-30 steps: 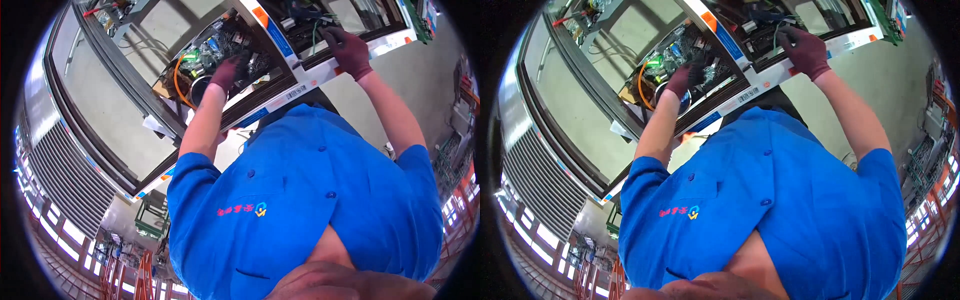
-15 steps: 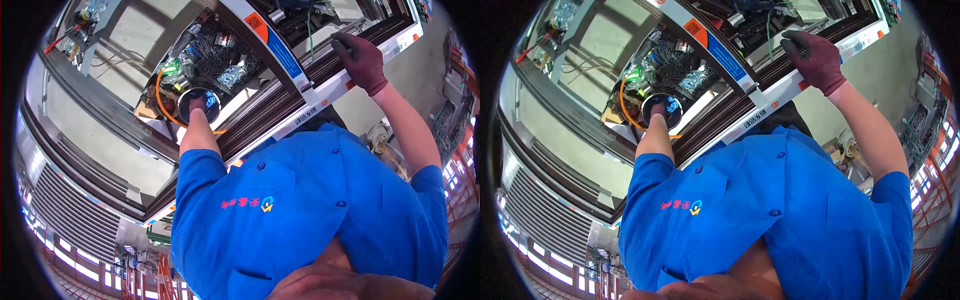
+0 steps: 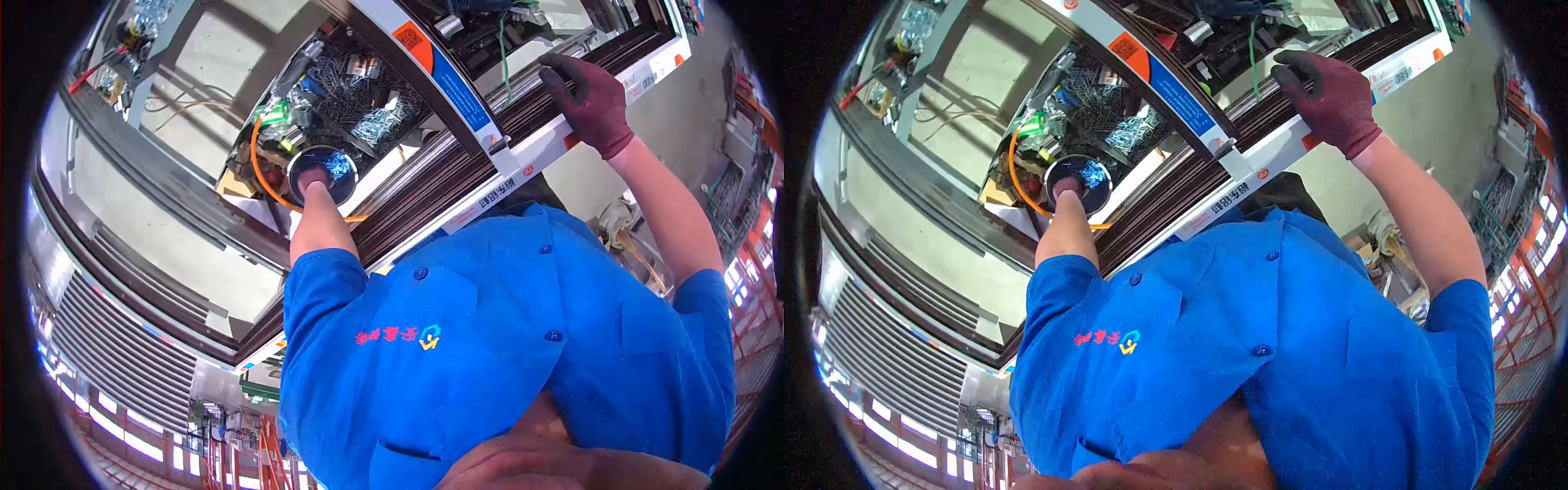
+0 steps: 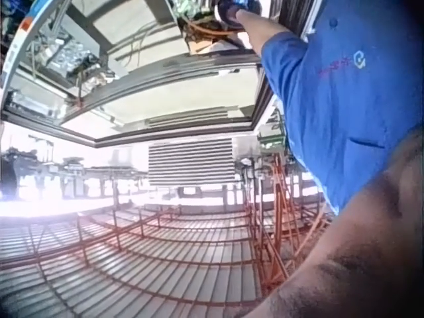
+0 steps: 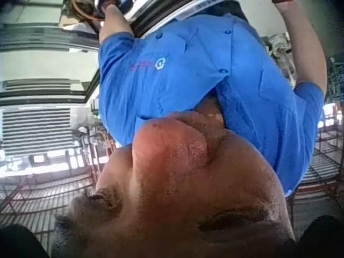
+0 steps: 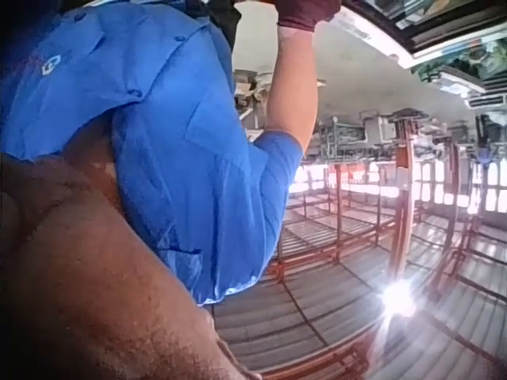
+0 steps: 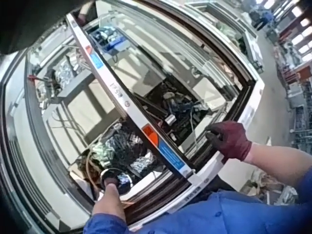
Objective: Assembling aluminum frame profiles using a power drill, sealant, and hammer.
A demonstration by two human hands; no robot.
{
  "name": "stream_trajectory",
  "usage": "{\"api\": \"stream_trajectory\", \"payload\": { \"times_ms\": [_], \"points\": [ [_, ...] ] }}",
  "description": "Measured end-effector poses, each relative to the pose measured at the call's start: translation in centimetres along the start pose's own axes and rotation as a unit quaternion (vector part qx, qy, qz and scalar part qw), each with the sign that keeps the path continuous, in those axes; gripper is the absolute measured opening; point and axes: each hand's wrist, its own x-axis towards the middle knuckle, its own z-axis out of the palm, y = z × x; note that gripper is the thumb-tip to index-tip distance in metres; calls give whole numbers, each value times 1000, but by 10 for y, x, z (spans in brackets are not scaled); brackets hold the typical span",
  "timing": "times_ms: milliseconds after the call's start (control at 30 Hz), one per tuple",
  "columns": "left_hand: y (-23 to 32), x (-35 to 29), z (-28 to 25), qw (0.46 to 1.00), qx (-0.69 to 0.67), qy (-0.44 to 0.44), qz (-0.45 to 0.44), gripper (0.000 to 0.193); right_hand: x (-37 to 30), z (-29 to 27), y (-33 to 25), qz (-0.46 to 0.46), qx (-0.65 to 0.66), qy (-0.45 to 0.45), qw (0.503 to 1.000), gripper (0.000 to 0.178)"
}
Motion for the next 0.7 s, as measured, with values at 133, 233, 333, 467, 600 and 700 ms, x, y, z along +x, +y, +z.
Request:
{"api": "stream_trajectory", "payload": {
  "times_ms": [133,233,333,467,600,700],
  "points": [
    [-26,-23,-13,1000,20,16,16,46,-3,-4,-3,2,7,8,1000,32],
    [-31,-40,-24,996,-45,73,10,53,-6,-5,0,12,-4,24,1000,34],
    [-49,-57,-23,998,38,49,19,59,-5,-8,-2,0,2,14,1000,35],
    [-50,-92,-49,992,-6,107,62,59,-8,-9,1,-10,12,16,1000,37],
    [-49,-143,-80,988,-4,143,57,35,-10,-9,6,-24,25,30,999,38],
    [-27,-187,-116,994,19,103,5,35,-18,-13,12,-2,24,10,1000,40]
  ]
}}
